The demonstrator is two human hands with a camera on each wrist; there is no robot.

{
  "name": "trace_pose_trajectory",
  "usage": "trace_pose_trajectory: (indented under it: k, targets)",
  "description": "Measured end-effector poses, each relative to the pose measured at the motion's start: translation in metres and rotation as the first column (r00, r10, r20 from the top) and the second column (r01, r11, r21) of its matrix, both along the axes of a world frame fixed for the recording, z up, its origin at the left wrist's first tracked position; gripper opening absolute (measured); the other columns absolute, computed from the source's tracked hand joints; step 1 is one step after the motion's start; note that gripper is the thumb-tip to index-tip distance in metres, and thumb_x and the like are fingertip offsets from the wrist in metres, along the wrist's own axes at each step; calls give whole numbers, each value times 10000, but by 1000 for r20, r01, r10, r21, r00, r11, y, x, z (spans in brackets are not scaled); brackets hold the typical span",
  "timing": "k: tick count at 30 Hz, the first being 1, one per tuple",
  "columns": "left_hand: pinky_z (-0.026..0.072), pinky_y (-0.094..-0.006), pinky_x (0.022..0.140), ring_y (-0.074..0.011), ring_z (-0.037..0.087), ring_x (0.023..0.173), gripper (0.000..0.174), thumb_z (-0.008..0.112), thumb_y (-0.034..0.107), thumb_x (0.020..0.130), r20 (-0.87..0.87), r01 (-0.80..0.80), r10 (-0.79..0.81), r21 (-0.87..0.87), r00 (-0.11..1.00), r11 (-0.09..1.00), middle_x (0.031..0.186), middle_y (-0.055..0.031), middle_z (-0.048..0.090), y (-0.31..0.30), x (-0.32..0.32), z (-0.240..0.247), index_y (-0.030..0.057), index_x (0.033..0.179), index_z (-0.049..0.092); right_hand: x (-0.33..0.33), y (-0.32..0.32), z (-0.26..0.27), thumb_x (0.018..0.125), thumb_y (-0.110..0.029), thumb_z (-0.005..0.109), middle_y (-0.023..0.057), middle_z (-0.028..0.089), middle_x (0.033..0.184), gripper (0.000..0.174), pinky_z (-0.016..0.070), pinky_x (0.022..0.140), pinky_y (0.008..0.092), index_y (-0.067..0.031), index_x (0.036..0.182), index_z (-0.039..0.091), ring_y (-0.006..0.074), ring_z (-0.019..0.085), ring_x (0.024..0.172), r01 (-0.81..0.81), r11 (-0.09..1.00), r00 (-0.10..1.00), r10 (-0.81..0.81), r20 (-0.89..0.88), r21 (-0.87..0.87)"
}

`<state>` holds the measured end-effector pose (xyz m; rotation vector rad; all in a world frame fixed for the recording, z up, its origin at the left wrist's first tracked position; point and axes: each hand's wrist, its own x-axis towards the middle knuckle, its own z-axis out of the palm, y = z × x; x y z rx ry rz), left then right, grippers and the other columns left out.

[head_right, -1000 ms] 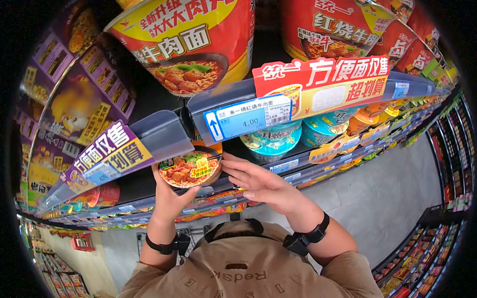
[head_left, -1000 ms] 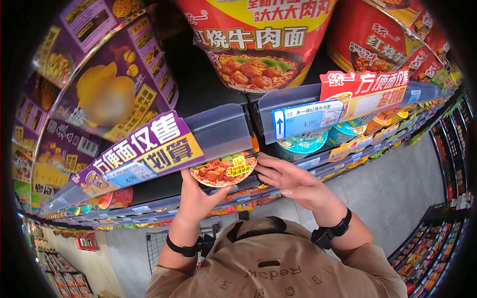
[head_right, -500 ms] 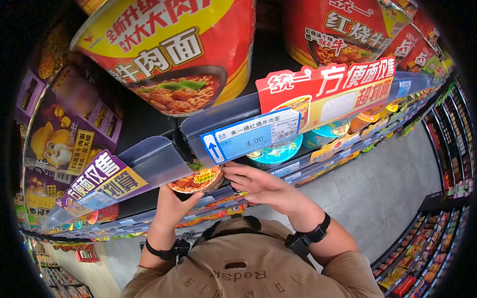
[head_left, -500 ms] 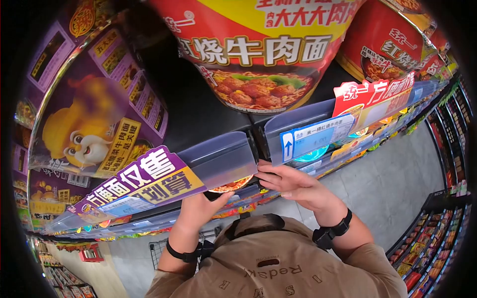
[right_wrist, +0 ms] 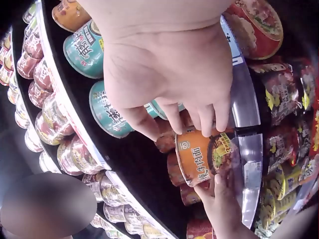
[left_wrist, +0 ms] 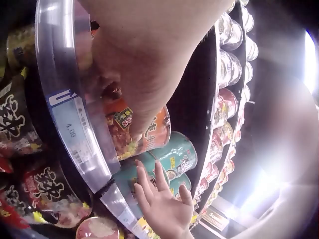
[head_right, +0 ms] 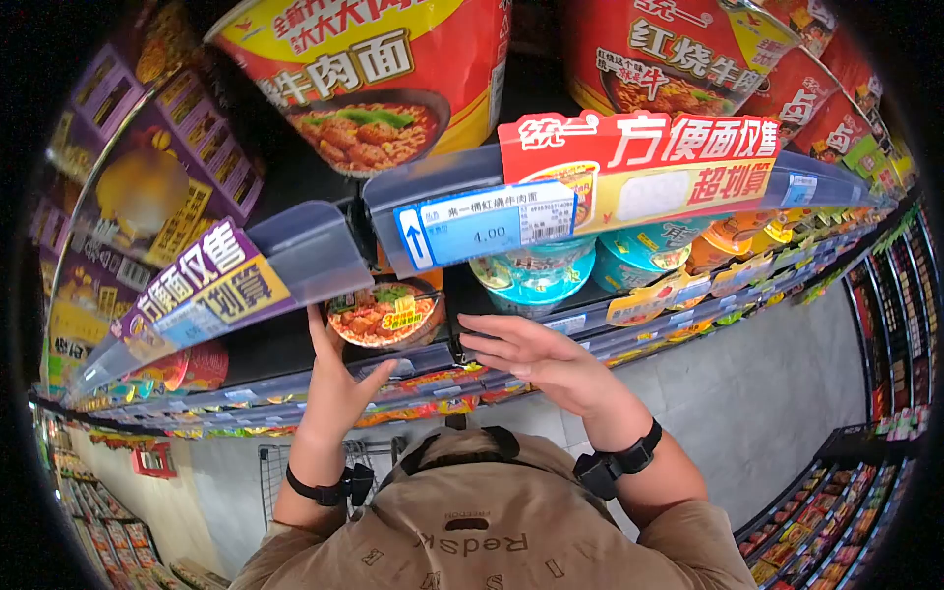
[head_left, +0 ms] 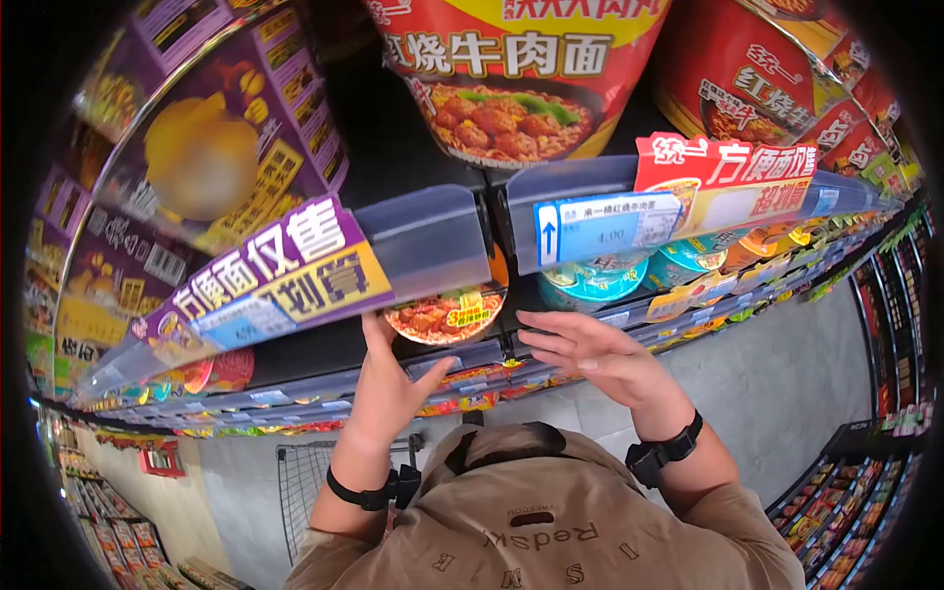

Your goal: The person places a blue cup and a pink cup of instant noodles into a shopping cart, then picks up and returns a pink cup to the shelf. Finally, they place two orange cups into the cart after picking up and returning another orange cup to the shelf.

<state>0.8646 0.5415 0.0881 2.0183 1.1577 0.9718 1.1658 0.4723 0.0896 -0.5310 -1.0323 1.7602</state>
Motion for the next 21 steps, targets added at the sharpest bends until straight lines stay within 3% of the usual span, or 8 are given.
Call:
trace_pose_trajectory:
  k: [1, 2, 7, 9, 10, 15, 17, 21]
  targets:
    - [447, -443, 1111, -399, 576, 1305, 1177, 871, 105, 821, 26, -17, 16, 72, 1000, 997, 1388, -287, 554, -7, 1, -1, -47, 1592, -5, 4, -4, -1, 943, -164, 624, 194, 340, 1649, 698, 280, 1234, 466, 37, 1558, 363, 354, 348, 1524, -22, 1000, 1000, 22, 8, -10]
    - [417, -446, 1143, -399, 546, 1339, 1256, 849, 73, 832, -7, -21, 21, 44, 1000, 999, 1422, -298, 522, -15, 0, 2, -23, 1600, -140, 7, -9, -2, 943, -164, 624, 194, 340, 1649, 698, 280, 1234, 466, 37, 1558, 363, 354, 348, 1524, -37, 999, 999, 37, 11, -10]
    - [402, -456, 1153, -410, 505, 1388, 1200, 803, 50, 859, -29, -92, 96, 118, 995, 989, 1495, -281, 490, -66, -4, -1, 31, 1623, -122, 15, -32, -9, 986, -241, 627, 215, 446, 1578, 650, 369, 1175, 461, 44, 1528, 409, 347, 455, 1451, -98, 995, 994, 99, 40, -18]
    - [391, -455, 1160, -408, 497, 1396, 1179, 791, 42, 862, -57, -107, 114, 114, 992, 988, 1504, -272, 488, -87, -8, -7, 29, 1626, -107, 15, -41, -14, 989, -243, 624, 213, 463, 1564, 631, 382, 1163, 457, 39, 1517, 423, 341, 476, 1433, -143, 990, 989, 144, 35, -16]
    - [340, -472, 1201, -375, 481, 1413, 1167, 744, -38, 834, -28, -120, 122, 69, 992, 990, 1513, -263, 480, -99, -9, -10, 49, 1636, -99, 16, -45, -17, 992, -245, 621, 211, 481, 1550, 613, 395, 1151, 453, 35, 1507, 438, 335, 496, 1415, -167, 986, 985, 168, 29, -15]
    - [348, -464, 1192, -378, 490, 1401, 1130, 748, -23, 840, -94, -191, 194, 38, 976, 981, 1508, -264, 483, -145, -17, -21, 38, 1642, -45, 16, -63, -44, 1001, -251, 614, 196, 543, 1487, 559, 435, 1099, 421, 10, 1476, 479, 298, 567, 1333, -239, 970, 970, 240, 30, -39]
    - [370, -471, 1170, -418, 487, 1400, 1114, 773, 19, 842, -154, -213, 220, 59, 963, 975, 1493, -257, 504, -160, -25, -25, 3, 1631, -13, 15, -71, -54, 1002, -253, 615, 187, 570, 1450, 545, 447, 1079, 417, 2, 1467, 491, 291, 584, 1302, -255, 965, 966, 257, 29, -64]
    - [372, -469, 1161, -406, 521, 1357, 1068, 761, -19, 825, -168, -270, 275, 52, 947, 961, 1466, -253, 529, -182, -37, -27, -6, 1633, 62, 10, -81, -66, 999, -253, 621, 178, 587, 1420, 534, 461, 1058, 414, -7, 1458, 506, 290, 602, 1272, -278, 957, 958, 282, 43, -78]
